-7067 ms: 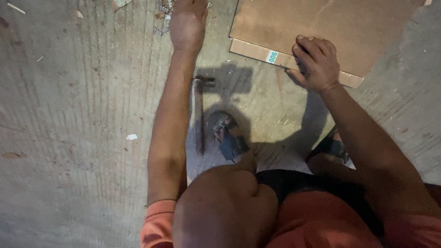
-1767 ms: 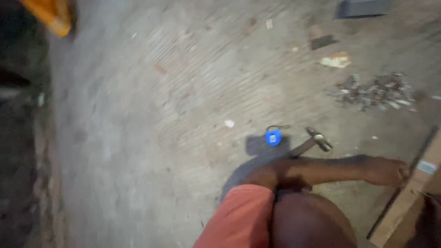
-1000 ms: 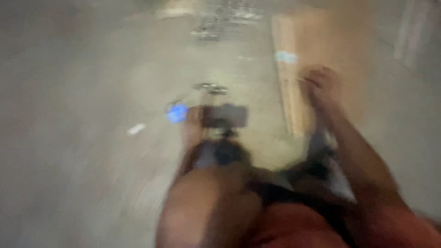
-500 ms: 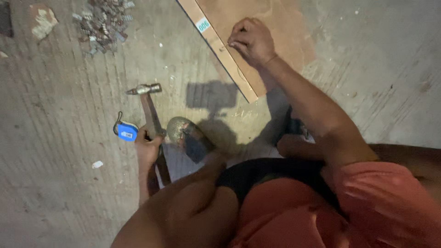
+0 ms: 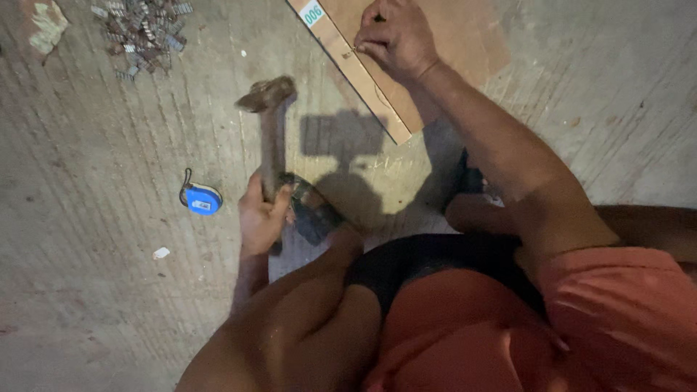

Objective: The person hammers nails along the edge of a plywood panel on the floor, then carries the panel to a work area and aligns it with wooden strips and other panels. They measure a strip with a tape measure and mark it with a pencil, fit the pieces together, and finally begin cutting a panel with a circular saw.

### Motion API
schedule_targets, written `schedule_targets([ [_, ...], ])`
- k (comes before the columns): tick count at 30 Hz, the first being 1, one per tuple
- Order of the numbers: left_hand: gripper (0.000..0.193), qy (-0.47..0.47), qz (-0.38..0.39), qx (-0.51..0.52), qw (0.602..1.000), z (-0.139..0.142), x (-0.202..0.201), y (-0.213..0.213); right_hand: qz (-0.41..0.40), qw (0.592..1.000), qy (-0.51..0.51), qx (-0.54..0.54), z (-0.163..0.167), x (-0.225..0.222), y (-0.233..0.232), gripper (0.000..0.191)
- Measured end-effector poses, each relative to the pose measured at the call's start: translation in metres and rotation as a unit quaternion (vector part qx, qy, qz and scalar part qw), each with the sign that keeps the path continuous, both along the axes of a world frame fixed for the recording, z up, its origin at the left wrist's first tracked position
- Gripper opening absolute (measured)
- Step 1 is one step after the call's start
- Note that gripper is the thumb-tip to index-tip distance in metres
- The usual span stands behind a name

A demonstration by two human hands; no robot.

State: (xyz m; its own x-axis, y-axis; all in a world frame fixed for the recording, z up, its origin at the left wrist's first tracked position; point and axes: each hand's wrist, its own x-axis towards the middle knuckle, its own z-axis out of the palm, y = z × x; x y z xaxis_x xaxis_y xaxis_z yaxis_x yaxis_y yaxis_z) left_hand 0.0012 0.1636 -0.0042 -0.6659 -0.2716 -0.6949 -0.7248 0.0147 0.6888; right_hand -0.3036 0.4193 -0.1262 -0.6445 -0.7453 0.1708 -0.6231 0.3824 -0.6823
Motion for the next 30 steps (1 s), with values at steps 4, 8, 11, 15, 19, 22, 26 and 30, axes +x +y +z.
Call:
schedule_targets([
  [4,0.049,0.03,-0.131,-0.066,0.989,-0.005,-0.045,-0.01,0.007,1.0,0.02,0.022,0.004,0.001,-0.001,0.011],
  [8,0.042,0.109,-0.219,-0.168,0.955,-0.032,-0.064,-0.015,-0.006,1.0,0.016,0.014,0.008,0.002,-0.003,0.012],
  [11,0.045,0.082,-0.219,-0.141,0.962,-0.045,-0.064,-0.016,-0.027,0.995,-0.086,0.043,0.008,0.004,-0.004,0.014],
  [15,0.046,0.143,-0.234,-0.154,0.949,-0.054,-0.07,-0.017,-0.018,1.0,-0.008,0.004,0.004,0.003,-0.004,0.011],
  [19,0.048,0.108,-0.25,-0.154,0.95,-0.056,-0.077,-0.016,-0.016,0.999,-0.024,0.029,-0.002,0.003,-0.002,0.008],
  [22,0.047,0.147,-0.241,-0.151,0.947,-0.053,-0.076,-0.016,-0.014,0.999,0.001,0.04,-0.007,0.002,-0.001,0.009],
  [26,0.049,0.171,-0.23,-0.138,0.948,-0.053,-0.073,-0.015,-0.013,0.998,0.001,0.058,-0.011,0.002,-0.001,0.01],
  [30,0.049,0.09,-0.265,-0.178,0.943,-0.061,-0.082,-0.013,-0.02,0.998,-0.011,0.054,-0.009,0.0,-0.001,0.01],
])
